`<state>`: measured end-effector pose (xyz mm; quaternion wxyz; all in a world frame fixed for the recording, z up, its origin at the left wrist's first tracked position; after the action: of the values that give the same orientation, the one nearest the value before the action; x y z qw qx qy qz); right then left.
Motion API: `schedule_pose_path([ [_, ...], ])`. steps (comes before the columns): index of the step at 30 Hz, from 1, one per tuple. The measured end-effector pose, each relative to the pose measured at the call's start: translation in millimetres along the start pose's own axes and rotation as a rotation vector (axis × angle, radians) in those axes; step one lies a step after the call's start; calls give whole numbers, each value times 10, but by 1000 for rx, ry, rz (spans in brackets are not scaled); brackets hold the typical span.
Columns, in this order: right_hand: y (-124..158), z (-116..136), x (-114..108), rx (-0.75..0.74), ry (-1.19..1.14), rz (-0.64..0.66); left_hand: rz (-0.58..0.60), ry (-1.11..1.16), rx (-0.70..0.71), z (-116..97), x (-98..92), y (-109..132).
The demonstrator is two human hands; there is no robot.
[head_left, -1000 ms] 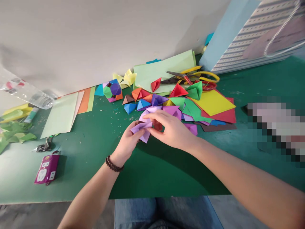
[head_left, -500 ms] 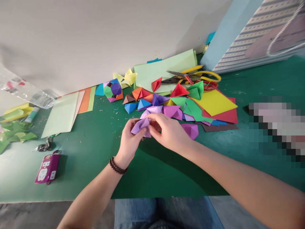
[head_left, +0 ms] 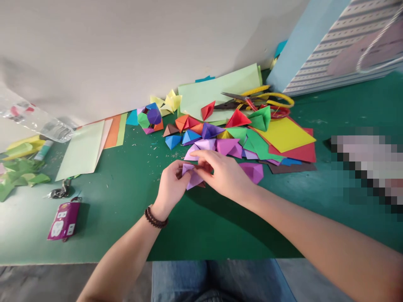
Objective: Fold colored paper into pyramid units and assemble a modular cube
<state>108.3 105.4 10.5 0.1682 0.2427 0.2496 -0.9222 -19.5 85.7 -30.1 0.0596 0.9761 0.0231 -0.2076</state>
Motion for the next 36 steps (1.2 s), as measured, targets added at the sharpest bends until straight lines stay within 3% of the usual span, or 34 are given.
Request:
schedule_pose_path([
  [5,9,-69,41,106,49,45,-51,-124,11,23,-33,-16],
  [9,-11,-102,28,101,138,90,-4,-229,43,-29,12,1],
  [12,-26,-159,18,146,54,133,17,-278,55,-62,17,13],
  [16,-21,-245,35,260,-127,181,-47,-364,80,-120,-49,25],
  [20,-14,-273,-11,324,-155,141,-74,-352,63,-103,-71,31],
  [27,-5,-197,-2,253,-16,198,70,-196,-46,47,40,5],
  [32,-2,-189,-25,258,-141,180,-42,-302,69,-107,-58,26],
  [36,-34,-100,-64,179,-207,124,-97,-338,126,-206,-95,74],
])
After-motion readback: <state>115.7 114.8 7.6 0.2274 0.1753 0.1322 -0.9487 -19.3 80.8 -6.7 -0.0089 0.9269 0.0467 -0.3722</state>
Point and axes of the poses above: each hand's wrist, its own y-axis away from the middle knuckle, its own x-axis out of the palm, z = x × y, the point moved 9 cm from there along -y, towards the middle knuckle, and after that the axes turned 11 degrees about -y, right-handed, at the moved point
